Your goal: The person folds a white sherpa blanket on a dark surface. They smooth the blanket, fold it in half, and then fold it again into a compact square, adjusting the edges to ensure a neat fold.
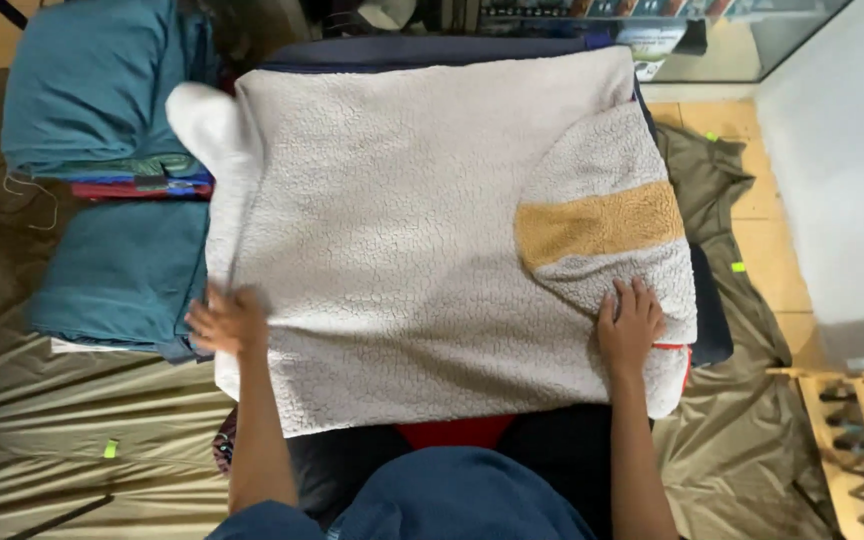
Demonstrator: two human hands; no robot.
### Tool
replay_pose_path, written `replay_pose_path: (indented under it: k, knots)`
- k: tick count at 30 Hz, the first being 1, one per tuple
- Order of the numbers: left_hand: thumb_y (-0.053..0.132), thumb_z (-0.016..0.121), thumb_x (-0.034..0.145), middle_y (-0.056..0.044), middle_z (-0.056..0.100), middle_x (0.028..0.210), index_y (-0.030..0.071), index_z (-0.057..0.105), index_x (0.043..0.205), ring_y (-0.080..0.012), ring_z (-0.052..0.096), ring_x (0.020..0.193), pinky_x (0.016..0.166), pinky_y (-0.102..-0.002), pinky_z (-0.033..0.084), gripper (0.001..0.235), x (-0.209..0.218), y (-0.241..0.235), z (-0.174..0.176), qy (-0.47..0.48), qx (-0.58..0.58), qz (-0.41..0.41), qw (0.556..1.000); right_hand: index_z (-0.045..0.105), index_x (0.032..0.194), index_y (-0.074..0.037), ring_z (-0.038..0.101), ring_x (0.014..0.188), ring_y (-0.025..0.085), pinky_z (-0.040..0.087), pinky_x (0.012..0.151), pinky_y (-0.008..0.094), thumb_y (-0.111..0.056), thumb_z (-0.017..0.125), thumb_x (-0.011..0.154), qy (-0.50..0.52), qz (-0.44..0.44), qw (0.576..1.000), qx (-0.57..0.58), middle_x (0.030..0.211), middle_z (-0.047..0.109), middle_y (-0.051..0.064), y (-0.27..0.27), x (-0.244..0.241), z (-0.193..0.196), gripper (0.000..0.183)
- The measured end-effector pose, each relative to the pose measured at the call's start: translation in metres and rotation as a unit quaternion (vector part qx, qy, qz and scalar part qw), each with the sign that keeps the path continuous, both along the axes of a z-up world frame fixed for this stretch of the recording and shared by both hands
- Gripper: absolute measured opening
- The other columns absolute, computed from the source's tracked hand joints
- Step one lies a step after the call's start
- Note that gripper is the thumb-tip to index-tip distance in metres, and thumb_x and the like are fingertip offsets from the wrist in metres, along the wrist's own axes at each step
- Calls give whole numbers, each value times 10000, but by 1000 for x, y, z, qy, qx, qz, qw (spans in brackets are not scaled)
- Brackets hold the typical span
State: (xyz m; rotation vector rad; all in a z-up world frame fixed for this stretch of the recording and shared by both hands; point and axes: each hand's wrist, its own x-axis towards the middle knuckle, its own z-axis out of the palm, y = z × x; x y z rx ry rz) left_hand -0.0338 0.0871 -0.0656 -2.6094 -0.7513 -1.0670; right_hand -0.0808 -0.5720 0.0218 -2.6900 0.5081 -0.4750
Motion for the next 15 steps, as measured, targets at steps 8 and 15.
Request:
replay_pose_path:
  k: [8,15]
  knots:
    - [271,807,890,-309,520,1419,51,619,1334,-471,471,1367,1054,-589,361,530,12,-86,-68,36,3,-92,995,632,1361,-287,410,1441,313,284,1119,563,-409,535,1077,-20,-2,999,-37,1512,538,33,-1,3,-10,324]
    - [93,715,797,-211,542,1478,111,588,1420,-401,481,1408,1105,-512,402,636,20,-378,106,31,-233,-557,796,648,1348,-261,450,1420,328,313,1115,569,-369,557,1052,-12,2,999,-29,1479,562,57,2,-2,6,328]
